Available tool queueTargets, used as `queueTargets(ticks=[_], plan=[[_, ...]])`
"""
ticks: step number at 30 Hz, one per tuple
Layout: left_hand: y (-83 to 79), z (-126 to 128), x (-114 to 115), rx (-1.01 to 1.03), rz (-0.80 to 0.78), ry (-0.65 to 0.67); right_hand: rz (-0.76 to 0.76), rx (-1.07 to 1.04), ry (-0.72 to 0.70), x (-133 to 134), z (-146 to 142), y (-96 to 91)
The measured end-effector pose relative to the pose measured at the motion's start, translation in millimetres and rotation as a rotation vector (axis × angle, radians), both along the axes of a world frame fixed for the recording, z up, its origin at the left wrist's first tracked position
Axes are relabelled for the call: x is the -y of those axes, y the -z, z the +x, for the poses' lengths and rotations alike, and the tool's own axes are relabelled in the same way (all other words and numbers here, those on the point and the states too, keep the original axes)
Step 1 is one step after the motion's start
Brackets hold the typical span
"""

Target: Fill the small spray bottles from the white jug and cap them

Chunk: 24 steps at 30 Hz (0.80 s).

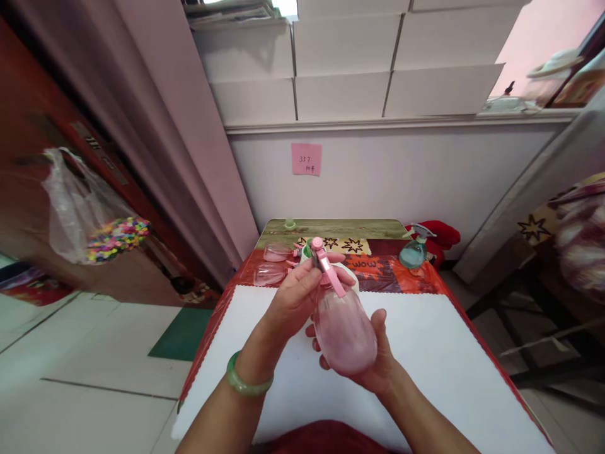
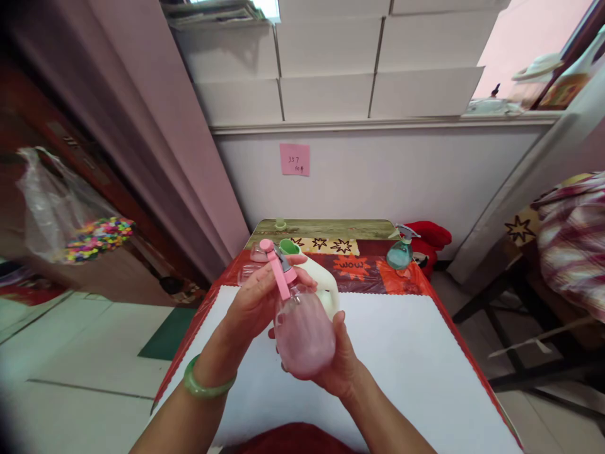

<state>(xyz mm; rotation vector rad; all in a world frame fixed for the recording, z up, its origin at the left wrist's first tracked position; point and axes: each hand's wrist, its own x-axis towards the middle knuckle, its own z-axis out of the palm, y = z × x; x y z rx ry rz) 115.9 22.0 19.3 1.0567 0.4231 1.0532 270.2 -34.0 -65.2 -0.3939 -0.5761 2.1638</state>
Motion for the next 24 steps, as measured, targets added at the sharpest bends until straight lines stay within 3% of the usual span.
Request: queueTargets(ticks=[7,10,14,19,24], plan=[[-6.5,4,-2,0.064,-0.023,-0.022,-0.045,-0.049,-0.277,11,-12,12.5],[-5.5,3,-2,0.102,-0.037,-0.027,-0.039,-0.045,-0.245,13,-11,18.2],[-4.6,5,1,0.141,-0.068,-0.141,-0.004,-0.067,-0.15,14,-13,13.1],[-9.7,7,5,0.09,-0.078,-0.21,0.119,0.169,0.206,18,-19,2.4],[-9.6,12,3,0.131,-0.062,-0.339,0.39,0.718,0.885,17,-23,11.1]])
